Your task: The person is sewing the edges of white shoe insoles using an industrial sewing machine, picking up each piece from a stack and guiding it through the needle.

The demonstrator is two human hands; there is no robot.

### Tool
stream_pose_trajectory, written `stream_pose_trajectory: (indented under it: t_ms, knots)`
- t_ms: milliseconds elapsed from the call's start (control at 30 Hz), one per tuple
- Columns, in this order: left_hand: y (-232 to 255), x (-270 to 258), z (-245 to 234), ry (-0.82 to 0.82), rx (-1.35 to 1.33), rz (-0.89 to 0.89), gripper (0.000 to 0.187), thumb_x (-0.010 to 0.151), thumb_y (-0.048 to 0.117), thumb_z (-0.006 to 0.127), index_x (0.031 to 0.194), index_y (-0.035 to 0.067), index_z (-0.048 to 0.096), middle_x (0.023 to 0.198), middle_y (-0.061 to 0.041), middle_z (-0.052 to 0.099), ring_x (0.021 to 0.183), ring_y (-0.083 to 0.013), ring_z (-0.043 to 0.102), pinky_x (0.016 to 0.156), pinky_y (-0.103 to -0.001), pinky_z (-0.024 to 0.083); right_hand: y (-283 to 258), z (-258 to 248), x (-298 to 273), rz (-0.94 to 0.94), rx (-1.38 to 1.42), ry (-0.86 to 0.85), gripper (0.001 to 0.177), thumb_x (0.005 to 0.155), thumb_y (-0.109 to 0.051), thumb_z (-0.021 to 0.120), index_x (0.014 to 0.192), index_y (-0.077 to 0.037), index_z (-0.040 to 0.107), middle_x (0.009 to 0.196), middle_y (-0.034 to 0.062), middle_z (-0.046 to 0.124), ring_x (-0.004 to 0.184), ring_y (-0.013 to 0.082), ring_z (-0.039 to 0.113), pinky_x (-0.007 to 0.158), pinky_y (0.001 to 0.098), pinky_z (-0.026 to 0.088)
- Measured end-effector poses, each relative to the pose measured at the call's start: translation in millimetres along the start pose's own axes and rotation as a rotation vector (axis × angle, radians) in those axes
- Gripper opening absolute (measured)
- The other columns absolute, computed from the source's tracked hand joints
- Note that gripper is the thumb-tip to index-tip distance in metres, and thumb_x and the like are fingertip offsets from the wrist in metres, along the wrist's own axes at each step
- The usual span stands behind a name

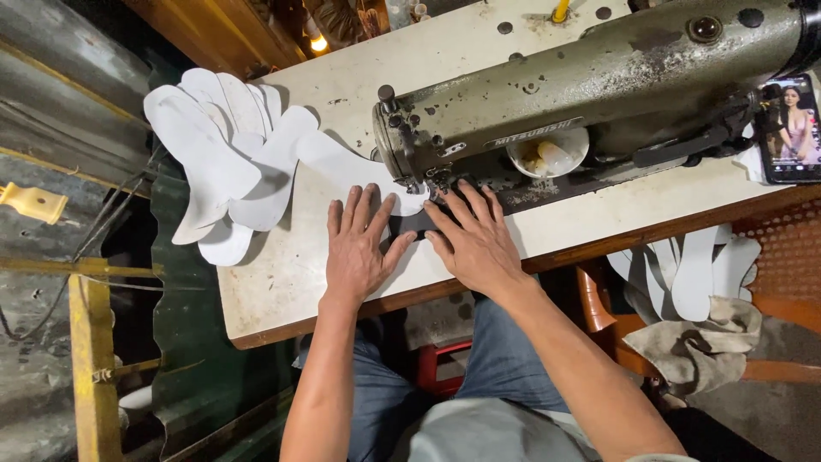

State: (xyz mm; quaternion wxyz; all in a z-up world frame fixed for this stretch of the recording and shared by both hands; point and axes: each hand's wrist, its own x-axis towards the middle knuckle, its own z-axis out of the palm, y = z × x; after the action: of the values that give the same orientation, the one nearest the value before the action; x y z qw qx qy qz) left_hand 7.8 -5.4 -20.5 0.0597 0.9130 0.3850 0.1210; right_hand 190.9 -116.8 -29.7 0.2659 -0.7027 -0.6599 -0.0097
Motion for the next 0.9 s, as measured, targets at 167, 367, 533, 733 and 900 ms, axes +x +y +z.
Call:
stream_pose_trajectory:
  t_ms: [167,367,533,733,900]
  knots:
    - [0.3,0.1,-0.3,0.009,0.005,0.004,0.066,0.096,0.072,0.046,0.147,0.031,0.057,0.156,-0.009,0.048,0.151,-0.0297,0.035,0.124,-0.056,0.016,-3.3,-6.2,-2.0,0.011,-0.016,0.028,0.044,0.106,-0.044,0.051,0.136,-0.015,0.066,0.137,0.0154,0.060,0.144,0.0350,0.040,0.120,0.0564,0.027]
    - [-1.5,-0.2,2.4,0.010,0.025,-0.001,0.070,0.094,0.075,0.045,0.147,0.030,0.057,0.153,-0.010,0.051,0.148,-0.0296,0.040,0.124,-0.056,0.017,-2.2,-3.5,-3.8,0.020,-0.018,0.064,0.045,0.106,-0.046,0.052,0.135,-0.015,0.067,0.139,0.0154,0.059,0.145,0.0343,0.039,0.119,0.0548,0.028]
    - [2.0,-8.3,5.3,0.066,0.040,0.001,0.074,0.093,0.075,0.049,0.143,0.022,0.060,0.147,-0.012,0.054,0.142,-0.0298,0.045,0.123,-0.055,0.021,-3.4,-4.4,-3.5,0.018,-0.021,0.069,0.044,0.106,-0.047,0.052,0.132,-0.016,0.069,0.138,0.0160,0.060,0.145,0.0348,0.039,0.119,0.0548,0.028]
    - [4.1,-17.1,9.5,0.118,0.054,0.012,0.075,0.093,0.074,0.051,0.142,0.018,0.061,0.142,-0.012,0.056,0.138,-0.0301,0.047,0.123,-0.057,0.022,-4.8,-4.7,-3.7,0.006,-0.029,0.062,0.042,0.105,-0.046,0.053,0.130,-0.017,0.070,0.137,0.0166,0.061,0.145,0.0354,0.040,0.119,0.0557,0.029]
    - [3.5,-17.1,12.0,0.159,0.027,0.023,0.076,0.093,0.071,0.055,0.139,0.011,0.062,0.138,-0.013,0.057,0.134,-0.0306,0.049,0.122,-0.055,0.024,-3.3,-3.5,-4.4,-0.011,-0.038,0.096,0.041,0.105,-0.046,0.053,0.128,-0.018,0.072,0.137,0.0162,0.061,0.144,0.0354,0.041,0.118,0.0559,0.030]
